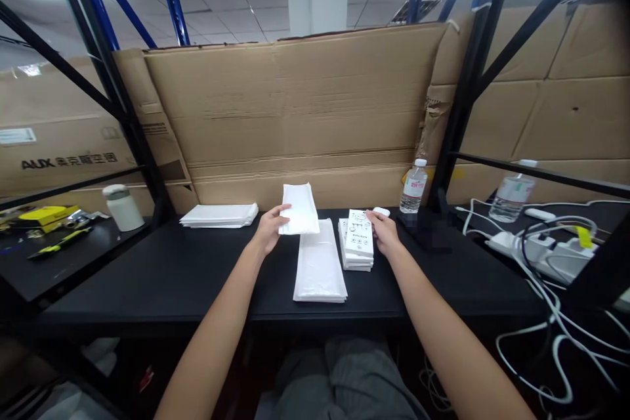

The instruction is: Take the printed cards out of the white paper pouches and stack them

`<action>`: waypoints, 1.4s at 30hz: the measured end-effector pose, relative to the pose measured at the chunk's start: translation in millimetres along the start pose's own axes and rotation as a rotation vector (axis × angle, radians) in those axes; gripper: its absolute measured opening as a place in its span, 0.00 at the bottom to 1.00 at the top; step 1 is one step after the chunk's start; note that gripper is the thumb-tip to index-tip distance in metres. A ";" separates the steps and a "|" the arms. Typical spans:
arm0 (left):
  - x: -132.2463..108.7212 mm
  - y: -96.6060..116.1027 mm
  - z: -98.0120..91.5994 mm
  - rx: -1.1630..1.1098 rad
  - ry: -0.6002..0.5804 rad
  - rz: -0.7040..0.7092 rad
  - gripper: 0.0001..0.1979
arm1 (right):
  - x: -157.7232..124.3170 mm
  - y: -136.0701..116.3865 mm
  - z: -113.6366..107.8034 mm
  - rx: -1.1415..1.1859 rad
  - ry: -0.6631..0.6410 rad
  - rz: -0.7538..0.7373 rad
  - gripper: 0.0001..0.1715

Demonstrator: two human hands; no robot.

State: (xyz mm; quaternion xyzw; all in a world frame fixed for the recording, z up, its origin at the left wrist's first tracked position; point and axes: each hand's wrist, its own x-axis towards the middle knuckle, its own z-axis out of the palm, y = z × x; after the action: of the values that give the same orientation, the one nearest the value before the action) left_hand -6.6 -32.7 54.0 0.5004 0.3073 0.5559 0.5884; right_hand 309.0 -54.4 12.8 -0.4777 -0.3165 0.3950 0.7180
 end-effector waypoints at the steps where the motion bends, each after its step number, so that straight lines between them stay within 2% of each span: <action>1: -1.9 1.1 1.7 0.003 -0.023 -0.003 0.27 | -0.3 0.8 0.0 -0.023 -0.006 -0.004 0.21; 4: -5.1 2.3 5.8 0.012 -0.059 0.022 0.24 | -0.2 3.1 -0.2 -0.060 -0.028 -0.011 0.20; 7: -4.3 0.4 7.4 0.055 -0.045 0.053 0.18 | 0.5 4.6 -0.2 -0.094 -0.055 0.006 0.18; 12: -4.7 -3.4 8.0 0.166 -0.077 0.027 0.18 | -0.6 4.8 0.9 -0.154 -0.088 0.011 0.15; 16: -10.6 -2.3 10.4 0.229 -0.197 -0.040 0.17 | -1.3 5.7 2.1 -0.155 -0.128 0.021 0.16; 22: -18.4 0.6 13.7 0.332 -0.443 -0.116 0.15 | -2.0 6.4 2.7 -0.156 -0.116 0.012 0.16; 27: -20.9 2.1 13.6 0.396 -0.553 -0.126 0.14 | -3.0 5.9 2.9 -0.156 -0.126 -0.002 0.15; 31: -23.0 6.2 13.7 0.415 -0.581 -0.162 0.15 | -2.0 6.5 3.0 -0.148 -0.129 -0.007 0.16; 36: -27.5 15.2 11.2 0.437 -0.627 -0.290 0.24 | -0.9 8.2 2.6 -0.153 -0.143 -0.011 0.18; 38: -27.6 17.0 8.3 0.450 -0.630 -0.328 0.24 | -1.1 8.2 2.6 -0.165 -0.146 -0.017 0.18; 40: -24.9 15.9 5.4 0.435 -0.589 -0.312 0.19 | -1.1 8.2 2.7 -0.174 -0.143 -0.018 0.18; 42: -19.3 11.1 3.9 0.383 -0.462 -0.200 0.14 | -0.6 8.6 2.7 -0.183 -0.141 -0.016 0.18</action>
State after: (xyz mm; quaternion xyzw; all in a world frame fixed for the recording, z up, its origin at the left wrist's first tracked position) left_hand -10.5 -53.5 61.8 0.6823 0.3125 0.2988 0.5895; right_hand 304.2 -51.7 5.7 -0.5098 -0.4045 0.3914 0.6506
